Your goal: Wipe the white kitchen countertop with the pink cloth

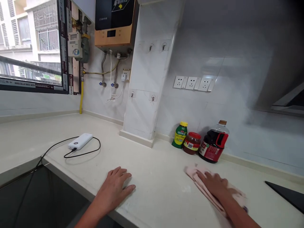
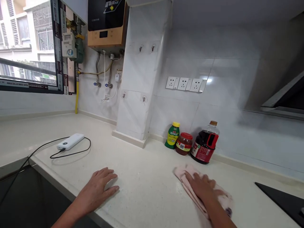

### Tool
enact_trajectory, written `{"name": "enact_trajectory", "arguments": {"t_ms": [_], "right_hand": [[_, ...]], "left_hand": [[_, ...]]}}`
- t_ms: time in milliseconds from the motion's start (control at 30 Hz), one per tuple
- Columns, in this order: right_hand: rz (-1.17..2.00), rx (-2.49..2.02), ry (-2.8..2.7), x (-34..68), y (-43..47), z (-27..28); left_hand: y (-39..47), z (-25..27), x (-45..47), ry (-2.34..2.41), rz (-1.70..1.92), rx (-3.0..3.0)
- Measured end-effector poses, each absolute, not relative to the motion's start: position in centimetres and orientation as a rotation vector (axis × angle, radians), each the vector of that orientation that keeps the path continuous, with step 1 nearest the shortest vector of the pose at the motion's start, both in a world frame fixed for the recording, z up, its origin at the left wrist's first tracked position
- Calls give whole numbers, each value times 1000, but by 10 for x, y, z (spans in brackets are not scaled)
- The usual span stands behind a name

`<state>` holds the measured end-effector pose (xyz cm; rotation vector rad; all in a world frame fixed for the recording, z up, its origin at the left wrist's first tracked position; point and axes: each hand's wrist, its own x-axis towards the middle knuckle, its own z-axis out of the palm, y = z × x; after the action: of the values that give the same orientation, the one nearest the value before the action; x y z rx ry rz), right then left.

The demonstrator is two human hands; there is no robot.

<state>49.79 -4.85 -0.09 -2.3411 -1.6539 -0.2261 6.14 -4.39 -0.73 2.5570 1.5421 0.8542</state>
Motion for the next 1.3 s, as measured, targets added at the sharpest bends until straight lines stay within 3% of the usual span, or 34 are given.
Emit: {"name": "enact_trajectory", "arguments": {"t_ms": [400,600,733,933,1300], "right_hand": [[116,-1874,-2373,321,-35,-1],[374,-1514,-2703,325,-85,19],[227,-1740,-2565,377,-71,4],[-1,-2194,-2107,421,24,-21],[119,-2180,-2141,300,109,-7]], "left_hand": [[-49,-5,60,1553,931,2508],[-51,-5,59,1487,930,2525],[-52,-8,59,1494,931,2526],[-51,-11,60,1485,900,2479],[-55,-4,61,1472,937,2396]]}}
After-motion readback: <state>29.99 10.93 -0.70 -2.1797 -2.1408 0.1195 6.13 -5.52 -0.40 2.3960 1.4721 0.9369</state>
